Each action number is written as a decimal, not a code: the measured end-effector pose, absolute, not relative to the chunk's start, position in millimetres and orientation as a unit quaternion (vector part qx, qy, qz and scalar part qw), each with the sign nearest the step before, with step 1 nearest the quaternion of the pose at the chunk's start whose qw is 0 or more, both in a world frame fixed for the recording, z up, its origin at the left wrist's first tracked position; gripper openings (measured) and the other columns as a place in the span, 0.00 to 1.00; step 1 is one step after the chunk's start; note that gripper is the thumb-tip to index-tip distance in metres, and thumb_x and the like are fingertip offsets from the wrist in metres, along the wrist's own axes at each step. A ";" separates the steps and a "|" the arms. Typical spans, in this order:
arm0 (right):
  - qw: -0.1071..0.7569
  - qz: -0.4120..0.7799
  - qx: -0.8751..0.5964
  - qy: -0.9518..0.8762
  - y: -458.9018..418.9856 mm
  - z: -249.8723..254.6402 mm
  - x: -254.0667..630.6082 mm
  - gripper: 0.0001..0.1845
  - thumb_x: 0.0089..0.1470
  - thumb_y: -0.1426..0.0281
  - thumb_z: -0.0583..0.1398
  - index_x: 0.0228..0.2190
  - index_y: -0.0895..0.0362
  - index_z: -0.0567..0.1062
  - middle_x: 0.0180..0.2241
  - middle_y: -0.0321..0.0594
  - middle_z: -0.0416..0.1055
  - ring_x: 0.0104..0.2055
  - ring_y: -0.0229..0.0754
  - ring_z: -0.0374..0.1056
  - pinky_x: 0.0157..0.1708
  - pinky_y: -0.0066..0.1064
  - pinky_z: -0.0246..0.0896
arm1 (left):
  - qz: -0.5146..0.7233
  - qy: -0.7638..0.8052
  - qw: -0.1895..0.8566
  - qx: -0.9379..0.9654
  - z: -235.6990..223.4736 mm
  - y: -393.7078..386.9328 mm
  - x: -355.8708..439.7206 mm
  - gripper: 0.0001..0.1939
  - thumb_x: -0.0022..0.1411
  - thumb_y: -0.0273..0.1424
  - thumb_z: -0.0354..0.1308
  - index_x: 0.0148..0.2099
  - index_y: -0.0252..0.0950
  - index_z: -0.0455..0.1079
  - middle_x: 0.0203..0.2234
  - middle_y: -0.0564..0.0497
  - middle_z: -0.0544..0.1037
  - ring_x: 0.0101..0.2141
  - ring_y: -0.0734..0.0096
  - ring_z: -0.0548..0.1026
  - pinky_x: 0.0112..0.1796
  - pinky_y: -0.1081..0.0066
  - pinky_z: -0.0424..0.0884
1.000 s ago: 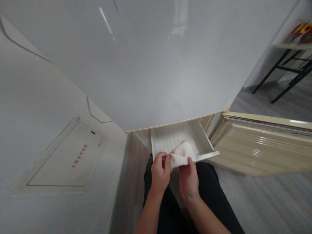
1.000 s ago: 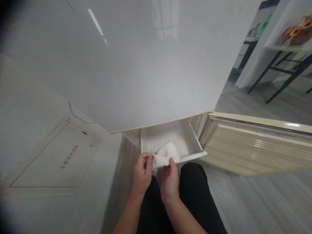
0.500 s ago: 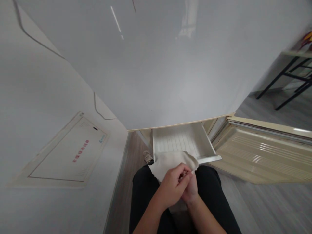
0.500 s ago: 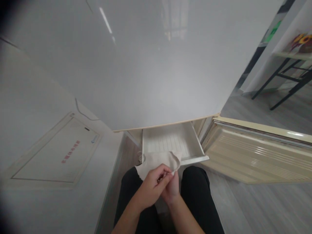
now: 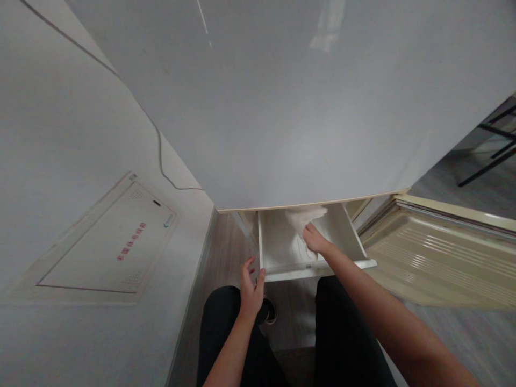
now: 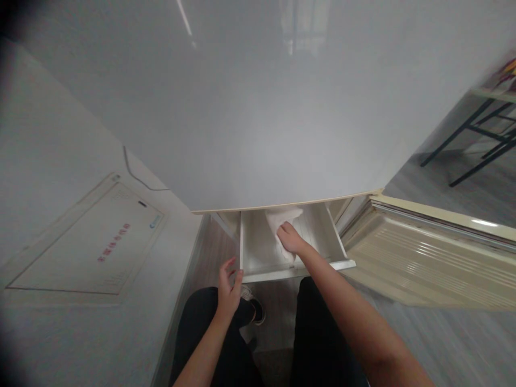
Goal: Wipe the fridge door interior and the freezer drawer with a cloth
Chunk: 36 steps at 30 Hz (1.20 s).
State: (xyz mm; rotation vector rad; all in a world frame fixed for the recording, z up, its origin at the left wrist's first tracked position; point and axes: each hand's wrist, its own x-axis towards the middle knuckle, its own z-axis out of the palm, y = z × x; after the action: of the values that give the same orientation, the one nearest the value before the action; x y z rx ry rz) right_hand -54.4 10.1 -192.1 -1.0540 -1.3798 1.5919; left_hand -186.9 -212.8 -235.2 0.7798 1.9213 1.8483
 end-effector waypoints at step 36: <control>-0.133 0.192 -0.602 -0.764 91.5 -260.9 -38.3 0.67 0.52 0.39 0.57 0.73 0.61 0.29 0.72 0.54 0.09 0.73 0.68 0.10 0.69 0.64 0.20 | 0.731 0.632 0.147 0.213 -281.1 -189.9 -172.4 0.14 0.58 0.36 0.55 0.46 0.38 0.71 0.42 0.47 0.76 0.45 0.61 0.74 0.48 0.63 0.68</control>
State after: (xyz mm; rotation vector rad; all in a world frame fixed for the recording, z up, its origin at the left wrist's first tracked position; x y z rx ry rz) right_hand -38.3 91.5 -260.9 -2.0708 -2.6254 0.6586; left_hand -172.4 -189.9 -281.1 0.6128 1.8187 2.1025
